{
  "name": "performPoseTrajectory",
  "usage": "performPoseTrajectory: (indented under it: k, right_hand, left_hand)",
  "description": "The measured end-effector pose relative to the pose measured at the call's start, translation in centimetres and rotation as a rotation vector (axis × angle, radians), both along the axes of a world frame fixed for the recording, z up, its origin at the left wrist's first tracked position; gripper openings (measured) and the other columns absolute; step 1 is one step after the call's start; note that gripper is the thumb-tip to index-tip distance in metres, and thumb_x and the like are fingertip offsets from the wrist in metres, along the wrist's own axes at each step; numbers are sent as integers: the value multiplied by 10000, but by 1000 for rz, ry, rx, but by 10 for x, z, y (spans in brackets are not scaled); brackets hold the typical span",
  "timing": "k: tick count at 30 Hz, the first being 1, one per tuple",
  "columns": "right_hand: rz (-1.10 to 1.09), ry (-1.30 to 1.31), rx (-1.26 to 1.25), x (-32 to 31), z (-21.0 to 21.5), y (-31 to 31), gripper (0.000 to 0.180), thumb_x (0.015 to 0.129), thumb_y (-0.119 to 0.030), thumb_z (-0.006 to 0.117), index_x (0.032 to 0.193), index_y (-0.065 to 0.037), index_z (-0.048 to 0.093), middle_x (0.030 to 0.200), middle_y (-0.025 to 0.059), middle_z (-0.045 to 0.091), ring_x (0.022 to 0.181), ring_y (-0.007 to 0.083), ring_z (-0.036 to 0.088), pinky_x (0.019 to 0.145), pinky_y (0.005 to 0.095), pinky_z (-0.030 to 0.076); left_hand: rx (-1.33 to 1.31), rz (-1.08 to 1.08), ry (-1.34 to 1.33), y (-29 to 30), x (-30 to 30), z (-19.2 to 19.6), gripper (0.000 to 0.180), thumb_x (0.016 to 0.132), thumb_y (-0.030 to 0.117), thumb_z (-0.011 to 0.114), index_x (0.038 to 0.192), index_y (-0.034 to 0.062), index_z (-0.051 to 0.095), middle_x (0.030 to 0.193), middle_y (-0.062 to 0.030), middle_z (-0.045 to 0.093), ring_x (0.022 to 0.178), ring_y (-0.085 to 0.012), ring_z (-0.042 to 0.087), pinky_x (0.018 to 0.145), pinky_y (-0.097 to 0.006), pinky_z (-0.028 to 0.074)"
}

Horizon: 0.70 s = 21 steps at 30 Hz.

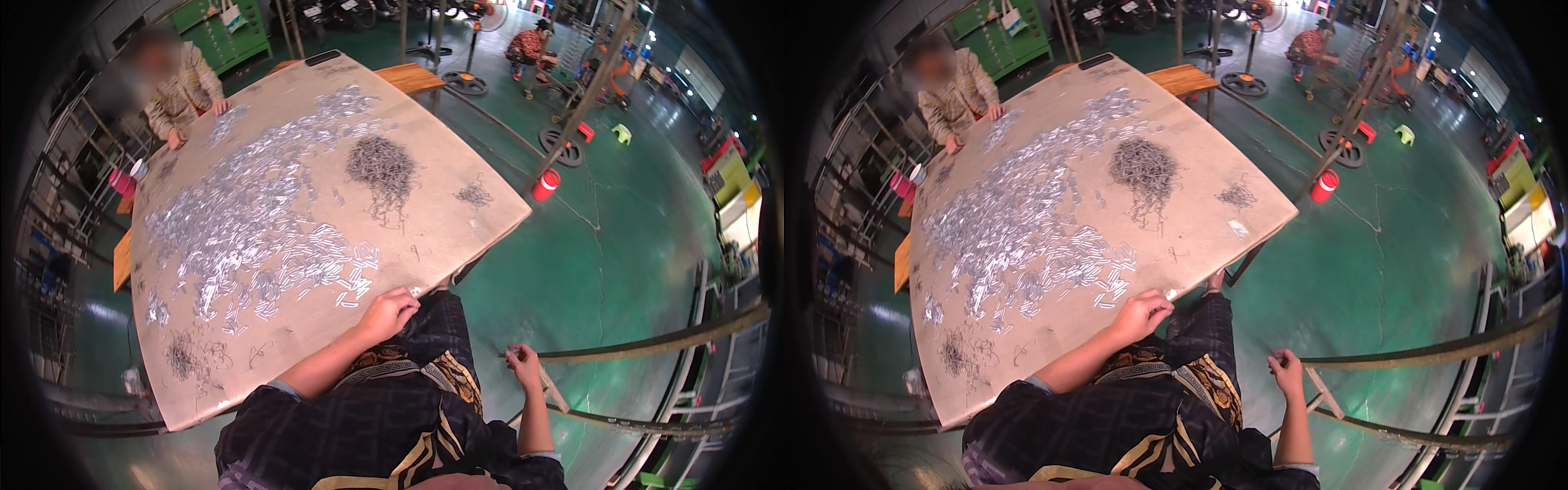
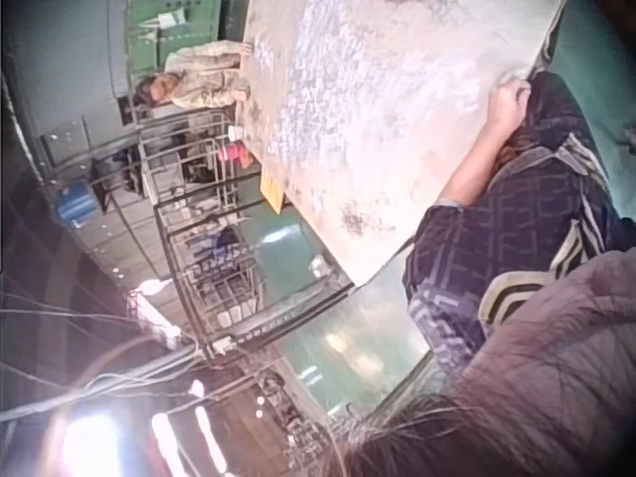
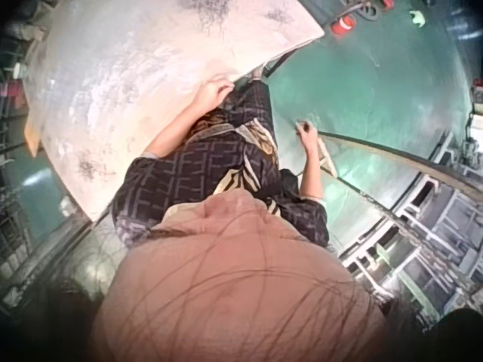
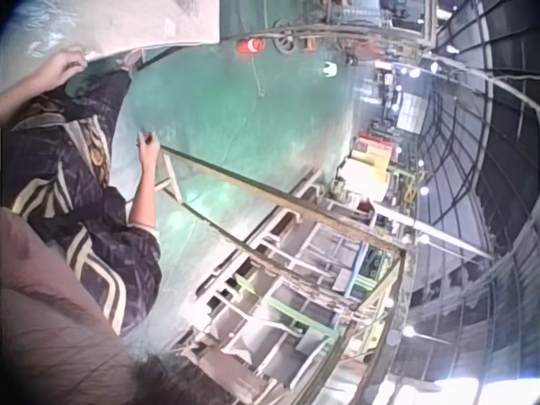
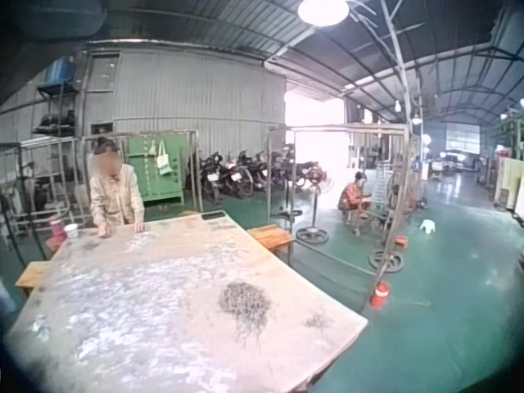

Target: The person repeatedly picks up small silver wire pieces and dark wire fragments from a table, joins them by hand, and places the assembled units onto a nearby metal rack. The process is continuous and repetitive throughout the clip.

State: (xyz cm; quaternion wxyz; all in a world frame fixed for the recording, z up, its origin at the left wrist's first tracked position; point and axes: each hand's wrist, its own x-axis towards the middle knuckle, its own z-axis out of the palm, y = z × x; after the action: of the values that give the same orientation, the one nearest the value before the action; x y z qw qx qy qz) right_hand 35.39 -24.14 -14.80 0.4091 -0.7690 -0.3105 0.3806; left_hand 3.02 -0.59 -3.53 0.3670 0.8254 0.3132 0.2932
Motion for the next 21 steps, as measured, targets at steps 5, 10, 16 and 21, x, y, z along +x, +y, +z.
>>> performPoseTrajectory:
  k: [5, 10, 16, 21]
  right_hand:
    - [293, -216, 75, -18, 53, 91, 227, 809, -128, 728, 986, -8, 652, 671, 48, 615, 619, 120, 575, 569, 274, 467]
    - [451, -322, 387, -74, 103, 179, 193, 816, -113, 710, 975, -16, 660, 718, 79, 636, 623, 153, 585, 586, 274, 477]
    - [76, -123, 624, -129, 98, 251, 136, 871, -92, 655, 993, -32, 659, 729, 32, 616, 630, 84, 541, 584, 242, 447]
    - [128, -103, 577, -168, 80, 278, 132, 873, -115, 649, 970, -29, 673, 767, 55, 630, 679, 139, 553, 617, 297, 461]
  left_hand:
    - [443, 233, 221, 47, 7, -12, 88, 802, 74, 644, 861, 21, 682, 865, -120, 632, 835, -323, 620, 756, -378, 528]
    - [640, 189, 639, 80, 42, -26, 163, 708, 136, 607, 778, 20, 698, 807, -123, 648, 813, -265, 643, 668, -341, 546]
    - [609, 143, 667, 90, 62, -9, 121, 661, 127, 630, 669, 26, 695, 688, -141, 663, 687, -268, 665, 568, -358, 549]
    - [70, 157, 627, 99, 6, 15, 116, 715, 89, 618, 743, 16, 704, 740, -172, 681, 735, -317, 676, 665, -386, 549]
